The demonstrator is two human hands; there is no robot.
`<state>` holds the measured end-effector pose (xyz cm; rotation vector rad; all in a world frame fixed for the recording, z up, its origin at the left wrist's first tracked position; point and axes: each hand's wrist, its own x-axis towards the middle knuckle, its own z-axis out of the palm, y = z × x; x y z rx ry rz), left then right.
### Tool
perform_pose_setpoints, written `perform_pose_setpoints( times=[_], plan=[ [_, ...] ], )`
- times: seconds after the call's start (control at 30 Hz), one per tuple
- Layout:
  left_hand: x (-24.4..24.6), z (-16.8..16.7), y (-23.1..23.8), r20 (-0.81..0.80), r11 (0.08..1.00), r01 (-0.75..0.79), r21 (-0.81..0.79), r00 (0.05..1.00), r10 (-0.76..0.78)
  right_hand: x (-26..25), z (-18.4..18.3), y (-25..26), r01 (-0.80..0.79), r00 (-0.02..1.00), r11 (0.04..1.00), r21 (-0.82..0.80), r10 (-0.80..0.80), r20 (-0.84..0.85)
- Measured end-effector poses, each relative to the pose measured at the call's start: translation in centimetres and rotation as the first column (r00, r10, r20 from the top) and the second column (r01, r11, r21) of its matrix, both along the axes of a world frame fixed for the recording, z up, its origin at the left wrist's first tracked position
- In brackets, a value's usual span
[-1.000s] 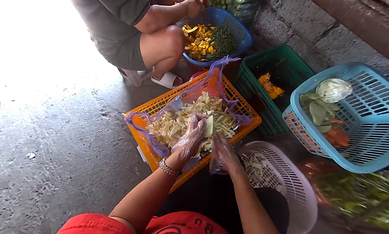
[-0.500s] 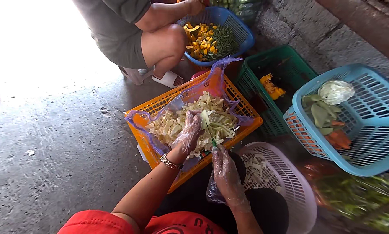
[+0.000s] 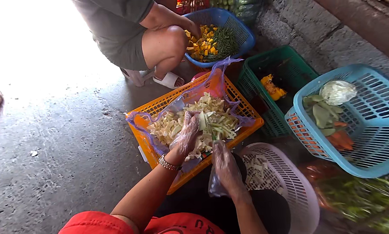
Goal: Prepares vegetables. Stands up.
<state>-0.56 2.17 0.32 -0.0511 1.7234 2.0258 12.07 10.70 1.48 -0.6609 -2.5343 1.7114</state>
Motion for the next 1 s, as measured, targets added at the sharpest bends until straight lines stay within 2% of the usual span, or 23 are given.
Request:
perform_pose_setpoints(
  times=[0.13, 0.47, 0.6, 0.67, 0.73, 0.8, 0.83, 0.9, 1.0],
  plan=[
    [0.2, -0.2, 0.1, -0.005, 1.000, 0.011, -0.001, 1.000, -0.011, 2.2, -0.5, -1.6, 0.033, 0.991, 0.991, 0.131, -0.015, -0.134],
    [0.3, 0.0, 0.2, 0.005, 0.998, 0.017, -0.056, 1.000, -0.017, 1.7, -0.7, -2.1, 0.093, 0.989, 0.968, 0.235, -0.062, -0.136],
    [0.3, 0.2, 0.0, -0.038, 0.996, -0.019, -0.087, 0.999, 0.016, 0.4, -0.7, -0.4, 0.113, 0.993, 0.979, 0.169, -0.106, -0.053],
    [0.1, 0.0, 0.0, -0.052, 0.999, 0.002, -0.037, 0.999, -0.004, 0.1, -0.8, 0.2, 0.071, 0.998, 0.991, 0.117, -0.070, -0.012],
    [-0.2, -0.6, 0.6, -0.028, 0.999, 0.032, 0.041, 0.999, -0.031, 0.0, -0.7, -0.2, 0.035, 0.999, 0.995, 0.092, -0.033, -0.021],
    [-0.6, -1.2, 0.7, -0.001, 0.998, 0.038, 0.047, 0.999, -0.038, 0.1, -0.9, -0.7, 0.061, 0.997, 0.996, 0.059, -0.057, -0.060],
    [-0.9, -1.8, 0.3, -0.015, 0.999, 0.034, -0.008, 0.999, -0.034, 0.4, -1.2, -0.7, 0.089, 0.993, 0.996, 0.028, -0.087, -0.083],
    [-1.6, -2.8, -1.0, -0.084, 0.976, 0.035, -0.215, 0.995, -0.055, 1.6, -1.6, 0.5, 0.146, 0.977, 0.989, -0.036, -0.150, -0.153],
    [-2.4, -2.7, -1.9, -0.221, 0.878, 0.126, -0.462, 0.942, -0.252, 3.0, -2.9, 2.5, 0.245, 0.909, 0.953, -0.178, -0.289, -0.301]
  ],
)
